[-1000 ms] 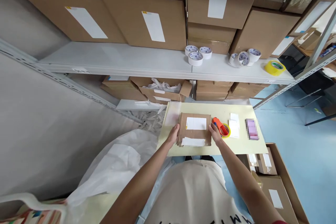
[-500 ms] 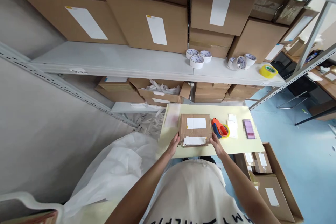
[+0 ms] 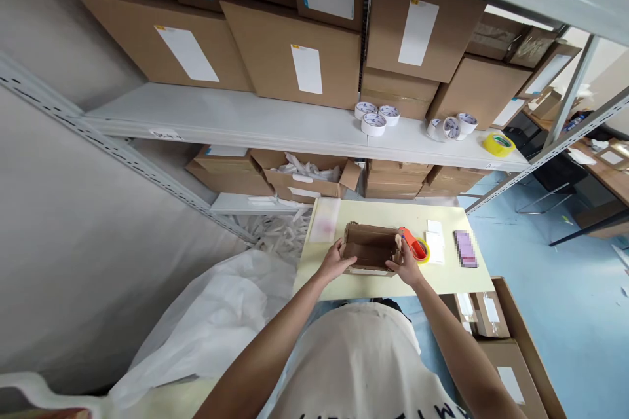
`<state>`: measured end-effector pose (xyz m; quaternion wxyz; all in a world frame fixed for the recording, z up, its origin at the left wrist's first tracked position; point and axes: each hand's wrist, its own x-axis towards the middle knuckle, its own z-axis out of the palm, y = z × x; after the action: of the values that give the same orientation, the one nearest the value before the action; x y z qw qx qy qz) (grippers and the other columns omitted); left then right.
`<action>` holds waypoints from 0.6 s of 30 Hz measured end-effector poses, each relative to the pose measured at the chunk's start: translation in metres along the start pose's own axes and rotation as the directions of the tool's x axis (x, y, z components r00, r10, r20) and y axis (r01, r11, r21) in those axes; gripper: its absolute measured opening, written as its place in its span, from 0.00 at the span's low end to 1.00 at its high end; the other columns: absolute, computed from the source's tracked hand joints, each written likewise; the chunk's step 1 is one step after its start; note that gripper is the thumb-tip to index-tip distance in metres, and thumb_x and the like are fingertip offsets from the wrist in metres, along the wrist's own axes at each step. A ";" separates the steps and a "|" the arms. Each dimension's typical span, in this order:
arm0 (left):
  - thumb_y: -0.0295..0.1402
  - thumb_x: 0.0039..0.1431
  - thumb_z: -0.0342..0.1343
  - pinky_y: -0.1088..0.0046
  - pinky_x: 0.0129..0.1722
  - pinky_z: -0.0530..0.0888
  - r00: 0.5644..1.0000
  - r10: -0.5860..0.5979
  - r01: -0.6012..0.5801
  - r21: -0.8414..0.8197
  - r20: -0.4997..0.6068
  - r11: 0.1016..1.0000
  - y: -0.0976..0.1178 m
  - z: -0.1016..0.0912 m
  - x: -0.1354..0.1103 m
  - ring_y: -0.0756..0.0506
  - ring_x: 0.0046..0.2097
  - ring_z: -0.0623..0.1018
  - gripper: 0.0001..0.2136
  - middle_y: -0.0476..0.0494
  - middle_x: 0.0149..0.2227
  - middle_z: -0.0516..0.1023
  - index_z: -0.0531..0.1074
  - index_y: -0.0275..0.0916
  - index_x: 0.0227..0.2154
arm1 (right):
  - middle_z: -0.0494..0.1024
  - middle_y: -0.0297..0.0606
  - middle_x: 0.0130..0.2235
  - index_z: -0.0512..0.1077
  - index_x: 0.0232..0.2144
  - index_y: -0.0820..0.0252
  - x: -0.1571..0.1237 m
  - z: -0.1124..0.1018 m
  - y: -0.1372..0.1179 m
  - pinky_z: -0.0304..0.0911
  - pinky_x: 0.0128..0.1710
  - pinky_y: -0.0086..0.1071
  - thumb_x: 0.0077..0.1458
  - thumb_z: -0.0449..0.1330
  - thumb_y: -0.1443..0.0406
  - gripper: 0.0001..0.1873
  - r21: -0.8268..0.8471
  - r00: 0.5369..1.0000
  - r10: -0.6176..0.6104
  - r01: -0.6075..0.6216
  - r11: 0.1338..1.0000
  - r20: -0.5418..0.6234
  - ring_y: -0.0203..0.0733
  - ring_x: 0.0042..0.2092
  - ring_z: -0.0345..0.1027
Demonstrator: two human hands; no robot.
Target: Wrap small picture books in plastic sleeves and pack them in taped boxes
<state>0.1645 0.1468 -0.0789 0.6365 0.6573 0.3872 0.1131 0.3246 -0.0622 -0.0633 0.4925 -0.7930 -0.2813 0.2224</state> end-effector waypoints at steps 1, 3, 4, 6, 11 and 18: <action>0.34 0.41 0.68 0.59 0.61 0.63 1.000 -0.001 0.001 0.036 -0.005 0.999 0.000 0.000 -0.002 0.36 0.62 0.67 0.40 0.32 0.62 0.65 0.60 0.37 0.60 | 0.62 0.48 0.64 0.48 0.66 0.52 -0.001 0.000 -0.001 0.53 0.62 0.57 0.44 0.67 0.54 0.52 -0.087 1.000 0.005 -0.007 0.996 -0.026 0.57 0.65 0.53; 0.32 0.43 0.66 0.59 0.61 0.64 0.999 0.027 -0.022 0.124 -0.034 0.992 0.001 -0.003 -0.007 0.36 0.61 0.69 0.38 0.31 0.61 0.66 0.60 0.35 0.60 | 0.58 0.49 0.65 0.48 0.67 0.54 -0.005 -0.003 -0.008 0.51 0.63 0.58 0.45 0.67 0.57 0.51 -0.273 0.997 -0.028 0.007 0.962 -0.074 0.60 0.67 0.48; 0.32 0.44 0.64 0.58 0.60 0.65 0.996 0.067 -0.054 0.176 -0.063 0.983 0.002 -0.005 -0.010 0.36 0.60 0.70 0.37 0.31 0.60 0.67 0.60 0.35 0.60 | 0.55 0.50 0.66 0.48 0.67 0.55 -0.007 -0.006 -0.014 0.49 0.63 0.58 0.46 0.66 0.59 0.49 -0.362 0.994 -0.075 0.042 0.931 -0.078 0.60 0.68 0.45; 0.33 0.47 0.61 0.57 0.60 0.66 0.968 0.216 -0.173 0.290 -0.127 0.941 0.010 -0.011 -0.018 0.36 0.59 0.70 0.34 0.32 0.59 0.67 0.61 0.35 0.60 | 0.52 0.50 0.68 0.52 0.66 0.58 -0.010 -0.012 -0.031 0.47 0.65 0.57 0.49 0.63 0.63 0.43 -0.506 0.984 -0.179 0.145 0.850 -0.019 0.60 0.69 0.42; 0.35 0.57 0.52 0.58 0.57 0.67 0.875 0.472 -0.457 0.493 0.102 0.741 0.043 -0.008 -0.029 0.37 0.52 0.74 0.14 0.39 0.47 0.76 0.75 0.42 0.45 | 0.71 0.45 0.58 0.70 0.55 0.56 -0.005 -0.007 -0.079 0.60 0.59 0.46 0.58 0.49 0.71 0.24 -0.610 0.921 -0.144 0.351 0.711 0.362 0.51 0.58 0.65; 0.50 0.57 0.50 0.35 0.61 0.44 0.944 0.306 -0.295 0.729 0.123 0.617 0.036 0.020 -0.028 0.24 0.57 0.68 0.21 0.29 0.37 0.80 0.80 0.38 0.32 | 0.78 0.55 0.48 0.75 0.47 0.64 0.004 0.015 -0.093 0.63 0.51 0.49 0.59 0.54 0.65 0.17 -0.758 0.889 0.146 0.273 0.593 0.434 0.58 0.51 0.72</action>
<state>0.1714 0.1178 -0.0394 0.2852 0.9123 0.2883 0.0563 0.2970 -0.0161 0.0143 0.0106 -0.8425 -0.4862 0.2315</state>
